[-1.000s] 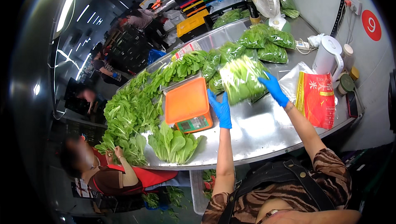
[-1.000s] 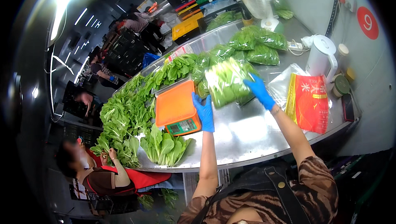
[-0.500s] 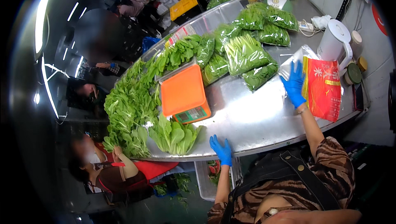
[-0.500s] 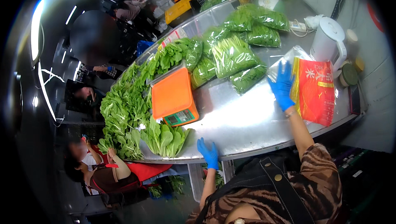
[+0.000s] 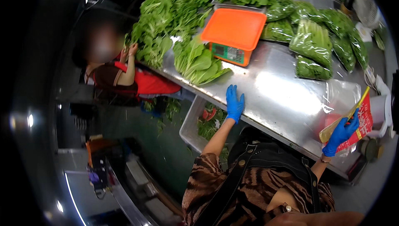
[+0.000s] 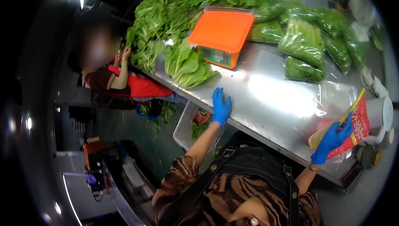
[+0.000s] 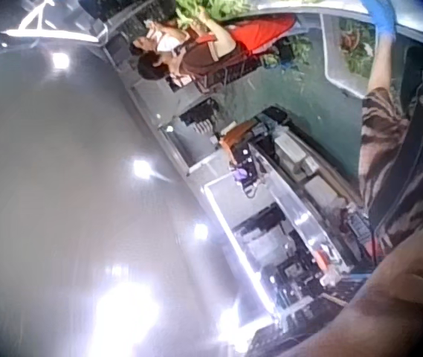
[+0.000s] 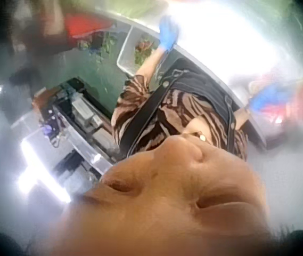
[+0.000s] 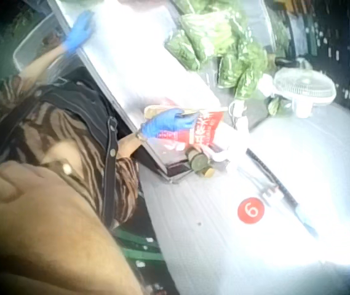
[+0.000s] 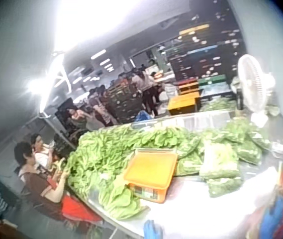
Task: The person picks up bunches of leafy green vegetables, places them on a scale, and then inserts the weighed bunches into clear plastic bags on a metal table.
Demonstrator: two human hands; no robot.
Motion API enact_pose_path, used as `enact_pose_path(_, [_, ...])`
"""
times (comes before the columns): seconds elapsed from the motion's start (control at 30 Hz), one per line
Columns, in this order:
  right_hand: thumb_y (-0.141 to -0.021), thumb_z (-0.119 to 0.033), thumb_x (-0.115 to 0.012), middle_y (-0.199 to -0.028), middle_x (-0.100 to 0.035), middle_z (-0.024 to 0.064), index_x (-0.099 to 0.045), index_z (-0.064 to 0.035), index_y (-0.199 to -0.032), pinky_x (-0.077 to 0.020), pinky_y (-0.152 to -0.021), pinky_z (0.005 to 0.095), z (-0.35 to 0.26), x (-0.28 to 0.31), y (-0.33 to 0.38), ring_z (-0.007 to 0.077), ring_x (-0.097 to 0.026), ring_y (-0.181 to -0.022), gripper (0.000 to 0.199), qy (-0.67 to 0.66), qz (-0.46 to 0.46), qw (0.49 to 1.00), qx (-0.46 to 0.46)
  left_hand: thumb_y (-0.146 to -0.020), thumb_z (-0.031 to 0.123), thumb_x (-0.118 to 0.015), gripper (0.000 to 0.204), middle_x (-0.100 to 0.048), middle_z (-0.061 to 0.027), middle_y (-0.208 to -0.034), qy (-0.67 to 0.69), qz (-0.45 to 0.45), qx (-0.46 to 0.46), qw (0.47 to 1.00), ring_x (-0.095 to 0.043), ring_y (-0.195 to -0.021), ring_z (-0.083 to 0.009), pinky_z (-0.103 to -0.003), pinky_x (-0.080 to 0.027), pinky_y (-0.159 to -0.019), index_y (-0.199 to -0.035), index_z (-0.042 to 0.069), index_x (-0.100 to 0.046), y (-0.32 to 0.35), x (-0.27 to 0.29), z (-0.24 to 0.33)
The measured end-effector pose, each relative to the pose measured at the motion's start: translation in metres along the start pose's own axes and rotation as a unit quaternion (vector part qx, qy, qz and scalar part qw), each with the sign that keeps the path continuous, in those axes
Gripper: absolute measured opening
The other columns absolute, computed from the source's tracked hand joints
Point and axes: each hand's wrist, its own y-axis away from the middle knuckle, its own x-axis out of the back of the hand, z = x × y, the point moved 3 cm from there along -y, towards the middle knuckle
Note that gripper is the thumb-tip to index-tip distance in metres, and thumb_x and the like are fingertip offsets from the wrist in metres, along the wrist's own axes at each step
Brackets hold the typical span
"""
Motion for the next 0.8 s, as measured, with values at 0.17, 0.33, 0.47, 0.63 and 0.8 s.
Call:
enact_pose_path(0.17, [-0.078,-0.004,-0.049,-0.117,-0.044,0.0157,-0.043,-0.0051,-0.121,-0.0373,-0.087,0.0333,-0.012,-0.089,0.045,0.0291,-0.044,-0.106,0.043,0.007,-0.209,0.970,0.120,-0.077,0.011,-0.056,0.047,-0.035,-0.0215,-0.124,0.047,0.028,0.018,0.998,-0.036,-0.112,-0.0356,-0.039,-0.031,-0.093,-0.119,0.000,-0.038,0.002,0.009,0.000])
enact_pose_path(0.33, [-0.080,-0.007,-0.052,-0.118,-0.044,0.0153,-0.044,-0.0043,-0.120,-0.0374,-0.089,0.0326,-0.047,-0.121,0.093,0.0274,-0.043,-0.109,0.041,-0.007,-0.263,0.945,0.193,-0.078,0.011,-0.057,0.044,-0.042,-0.0185,-0.118,0.156,0.105,0.111,0.976,-0.039,-0.109,-0.0303,-0.036,-0.036,-0.089,-0.118,0.000,-0.040,-0.028,0.032,-0.043])
enact_pose_path(0.47, [-0.078,-0.008,-0.056,-0.108,-0.054,0.0061,-0.049,-0.0076,-0.115,-0.0427,-0.071,0.0242,-0.079,-0.147,0.130,0.0129,-0.055,-0.082,0.037,-0.029,-0.383,0.921,0.057,-0.076,0.013,-0.060,0.042,-0.048,-0.0176,-0.110,0.013,0.257,0.104,0.961,-0.045,-0.100,-0.0318,-0.041,-0.035,-0.087,-0.113,-0.001,-0.044,-0.112,0.106,-0.104])
enact_pose_path(0.63, [-0.079,-0.009,-0.055,-0.094,-0.060,0.0022,-0.055,-0.0102,-0.108,-0.0436,-0.062,0.0229,-0.134,-0.201,0.182,0.0095,-0.055,-0.068,0.029,-0.095,-0.412,0.899,0.113,-0.067,0.015,-0.067,0.035,-0.058,-0.0173,-0.093,0.025,0.090,0.139,0.986,-0.053,-0.087,-0.0340,-0.039,-0.041,-0.077,-0.098,0.000,-0.057,-0.170,0.115,-0.193])
enact_pose_path(0.8, [-0.079,-0.010,-0.055,-0.089,-0.062,0.0034,-0.058,-0.0102,-0.104,-0.0449,-0.063,0.0240,-0.182,-0.231,0.219,0.0114,-0.056,-0.067,0.025,-0.090,-0.447,0.883,0.109,-0.067,0.009,-0.069,0.026,-0.062,-0.0099,-0.080,0.247,0.045,0.162,0.954,-0.058,-0.068,-0.0172,-0.026,-0.045,-0.064,-0.089,0.000,-0.061,-0.178,0.126,-0.203])
